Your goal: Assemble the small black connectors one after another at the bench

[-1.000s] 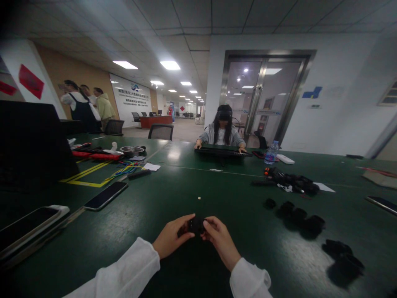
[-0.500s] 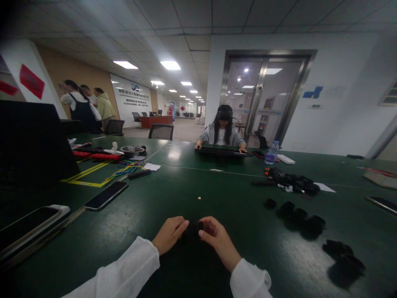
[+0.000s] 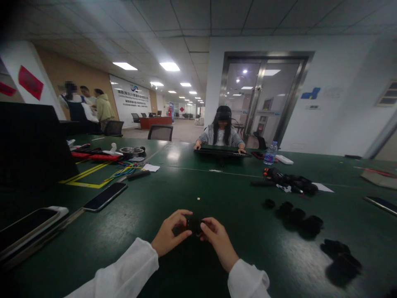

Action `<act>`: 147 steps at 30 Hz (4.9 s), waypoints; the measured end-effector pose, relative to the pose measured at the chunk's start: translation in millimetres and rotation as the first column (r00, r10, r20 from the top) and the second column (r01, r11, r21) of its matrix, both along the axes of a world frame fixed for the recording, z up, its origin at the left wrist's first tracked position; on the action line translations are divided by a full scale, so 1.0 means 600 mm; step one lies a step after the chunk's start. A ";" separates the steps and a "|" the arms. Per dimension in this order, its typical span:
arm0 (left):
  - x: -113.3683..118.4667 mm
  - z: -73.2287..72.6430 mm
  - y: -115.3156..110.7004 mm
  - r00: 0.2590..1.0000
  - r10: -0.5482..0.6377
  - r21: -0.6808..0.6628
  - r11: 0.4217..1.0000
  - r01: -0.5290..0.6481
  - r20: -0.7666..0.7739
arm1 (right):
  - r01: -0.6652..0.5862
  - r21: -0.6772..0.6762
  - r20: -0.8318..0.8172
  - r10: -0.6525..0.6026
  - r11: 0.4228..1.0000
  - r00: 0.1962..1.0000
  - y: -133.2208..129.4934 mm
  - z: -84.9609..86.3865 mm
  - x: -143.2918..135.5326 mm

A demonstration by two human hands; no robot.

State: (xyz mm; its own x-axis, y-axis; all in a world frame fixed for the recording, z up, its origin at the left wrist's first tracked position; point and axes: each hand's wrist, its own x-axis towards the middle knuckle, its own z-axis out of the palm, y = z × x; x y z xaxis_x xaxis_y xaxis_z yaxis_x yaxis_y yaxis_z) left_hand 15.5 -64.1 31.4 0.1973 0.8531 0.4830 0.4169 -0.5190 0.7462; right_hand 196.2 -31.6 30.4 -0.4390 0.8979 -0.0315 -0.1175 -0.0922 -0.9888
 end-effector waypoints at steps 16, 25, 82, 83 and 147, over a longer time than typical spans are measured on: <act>0.000 -0.004 0.004 0.999 0.022 -0.184 0.983 -0.017 0.023 | -0.032 0.036 0.000 0.032 0.999 0.999 0.000 -0.003 0.007; 0.000 -0.009 0.007 0.999 0.030 -0.289 0.957 -0.034 -0.018 | -0.089 0.075 0.039 0.086 0.993 0.996 -0.006 0.006 0.008; 0.002 -0.013 0.004 0.995 0.024 0.034 0.999 -0.021 -0.101 | -0.008 -0.087 -0.115 -0.002 0.996 0.993 -0.005 0.004 -0.002; 0.002 -0.011 0.003 0.994 0.026 0.030 0.999 -0.023 -0.106 | -0.010 -0.082 -0.110 0.001 0.997 0.994 -0.005 0.004 -0.002; 0.001 -0.001 -0.002 0.997 0.051 -0.098 0.994 -0.056 -0.052 | 0.006 0.022 -0.016 -0.005 1.000 1.000 -0.009 0.008 0.000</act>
State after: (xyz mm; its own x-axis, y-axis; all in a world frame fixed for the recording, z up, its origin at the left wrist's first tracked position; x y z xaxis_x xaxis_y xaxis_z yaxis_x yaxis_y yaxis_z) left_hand 16.4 -65.1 30.8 0.1713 0.9064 0.3861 0.4795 -0.4190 0.7710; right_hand 196.4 -37.3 35.5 -0.4343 0.9008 -0.0050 -0.1333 -0.0697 -0.9886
